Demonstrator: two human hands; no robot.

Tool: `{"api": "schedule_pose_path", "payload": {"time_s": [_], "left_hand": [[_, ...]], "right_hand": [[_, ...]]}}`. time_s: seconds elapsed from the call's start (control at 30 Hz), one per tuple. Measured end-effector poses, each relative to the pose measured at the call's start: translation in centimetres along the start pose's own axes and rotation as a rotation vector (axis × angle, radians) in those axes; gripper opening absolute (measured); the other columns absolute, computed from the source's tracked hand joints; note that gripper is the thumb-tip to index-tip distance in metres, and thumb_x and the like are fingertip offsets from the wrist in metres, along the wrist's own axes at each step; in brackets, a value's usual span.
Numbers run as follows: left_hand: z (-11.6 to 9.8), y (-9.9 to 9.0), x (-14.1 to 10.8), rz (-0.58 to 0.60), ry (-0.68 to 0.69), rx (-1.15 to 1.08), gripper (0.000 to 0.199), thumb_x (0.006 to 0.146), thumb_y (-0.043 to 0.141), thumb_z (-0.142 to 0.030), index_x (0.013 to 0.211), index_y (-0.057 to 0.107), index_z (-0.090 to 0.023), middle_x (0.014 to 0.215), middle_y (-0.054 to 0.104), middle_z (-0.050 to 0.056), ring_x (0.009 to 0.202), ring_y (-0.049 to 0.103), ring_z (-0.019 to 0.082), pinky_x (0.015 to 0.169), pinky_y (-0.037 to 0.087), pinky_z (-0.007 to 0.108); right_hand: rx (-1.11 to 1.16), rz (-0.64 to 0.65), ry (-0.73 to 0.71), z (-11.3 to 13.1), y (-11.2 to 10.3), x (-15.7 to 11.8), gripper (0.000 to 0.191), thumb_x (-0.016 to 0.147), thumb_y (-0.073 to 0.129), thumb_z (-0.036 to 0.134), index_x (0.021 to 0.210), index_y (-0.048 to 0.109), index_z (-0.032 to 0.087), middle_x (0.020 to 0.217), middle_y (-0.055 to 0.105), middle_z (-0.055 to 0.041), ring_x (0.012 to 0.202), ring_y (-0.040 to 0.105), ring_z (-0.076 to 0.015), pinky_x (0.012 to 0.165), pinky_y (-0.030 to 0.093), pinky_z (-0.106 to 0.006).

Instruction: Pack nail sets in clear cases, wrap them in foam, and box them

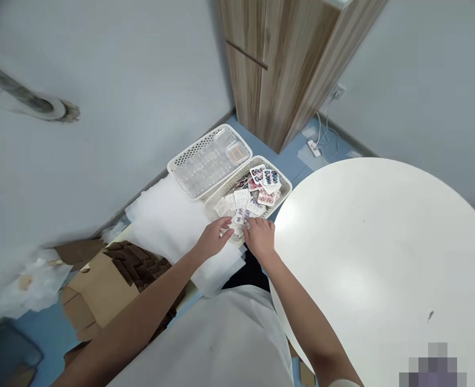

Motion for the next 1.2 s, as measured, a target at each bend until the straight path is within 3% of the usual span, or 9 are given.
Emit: {"api": "schedule_pose_path", "payload": {"time_s": [0.13,0.23,0.33,0.43,0.53,0.73,0.83,1.0,1.2], "left_hand": [[-0.1,0.6,2.6,0.097,-0.014,0.278,0.033,0.082,0.044,-0.029,0.114,0.047,-0.019,0.108,0.059,0.009,0.099,0.054,0.023,0.087,0.037,0.037],[0.3,1.5,3.7,0.161,-0.085,0.462,0.035,0.081,0.046,-0.026,0.116,0.044,-0.02,0.105,0.06,0.01,0.099,0.053,0.026,0.089,0.031,0.043],[0.7,2.1,4.5,0.182,-0.155,0.485,0.046,0.08,0.048,-0.026,0.123,0.034,-0.019,0.109,0.057,0.011,0.101,0.052,0.027,0.087,0.031,0.041],[1.1,2.4,5.2,0.183,-0.197,0.431,0.049,0.079,0.049,-0.027,0.124,0.03,-0.019,0.11,0.056,0.011,0.103,0.051,0.025,0.083,0.035,0.035],[1.3,2.3,5.8,0.147,-0.229,0.366,0.04,0.079,0.048,-0.024,0.117,0.037,-0.019,0.101,0.058,0.009,0.094,0.054,0.023,0.077,0.038,0.033],[1.6,1.7,6.3,0.082,-0.275,0.132,0.01,0.081,0.045,-0.025,0.086,0.051,-0.019,0.072,0.057,0.002,0.072,0.056,0.017,0.068,0.042,0.03],[1.9,1.2,6.0,0.068,-0.289,-0.032,0.012,0.082,0.045,-0.028,0.077,0.051,-0.018,0.068,0.055,0.0,0.064,0.054,0.014,0.063,0.044,0.027],[1.5,-0.1,4.5,0.008,-0.281,-0.24,0.018,0.08,0.048,-0.035,0.077,0.05,-0.017,0.069,0.054,-0.002,0.057,0.053,0.01,0.057,0.046,0.024],[0.3,-0.1,0.1,0.036,-0.258,-0.418,0.02,0.08,0.048,-0.036,0.081,0.052,-0.016,0.074,0.057,0.001,0.059,0.057,0.01,0.057,0.047,0.024]], "right_hand": [[-0.155,0.002,0.019,0.0,1.9,2.5,0.02,0.079,0.049,0.032,0.085,0.059,0.016,0.078,0.064,-0.0129,0.085,0.051,-0.0277,0.094,0.015,-0.052],[-0.155,0.044,0.069,-0.4,2.8,3.1,0.017,0.076,0.052,0.029,0.086,0.058,0.016,0.076,0.063,-0.0127,0.084,0.051,-0.0279,0.097,0.009,-0.052],[-0.109,0.082,0.089,-0.5,3.1,3.3,0.018,0.075,0.051,0.025,0.09,0.056,0.016,0.079,0.063,-0.0133,0.083,0.052,-0.0281,0.098,0.008,-0.052],[-0.075,0.108,0.097,-0.4,3.2,3.5,0.019,0.075,0.05,0.024,0.091,0.056,0.016,0.08,0.063,-0.0141,0.083,0.052,-0.0289,0.097,0.007,-0.053],[-0.071,0.138,0.09,-0.3,3.2,3.5,0.021,0.076,0.05,0.025,0.093,0.056,0.016,0.08,0.063,-0.0128,0.082,0.053,-0.028,0.097,0.007,-0.052],[-0.017,0.133,0.004,-0.4,2.6,3.2,0.028,0.082,0.043,0.029,0.106,0.054,0.019,0.087,0.064,-0.0091,0.086,0.053,-0.0246,0.099,0.005,-0.049],[0.05,0.095,-0.022,-0.4,2.1,2.7,0.034,0.085,0.039,0.03,0.115,0.049,0.02,0.101,0.061,-0.0093,0.093,0.052,-0.0234,0.099,0.006,-0.047],[0.164,-0.031,0.003,0.0,0.9,1.0,0.041,0.085,0.04,0.032,0.124,0.041,0.02,0.118,0.051,-0.0111,0.109,0.044,-0.0244,0.098,0.017,-0.043],[0.357,-0.096,-0.003,1.4,-0.4,-2.9,0.048,0.083,0.044,0.033,0.127,0.034,0.017,0.119,0.047,-0.0128,0.109,0.044,-0.0239,0.088,0.038,-0.037]]}}
Point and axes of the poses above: each hand's wrist, its own x-axis towards the middle knuckle, its own y-axis out of the palm, z = x × y, the point moved 5 cm from there along x, towards the middle knuckle
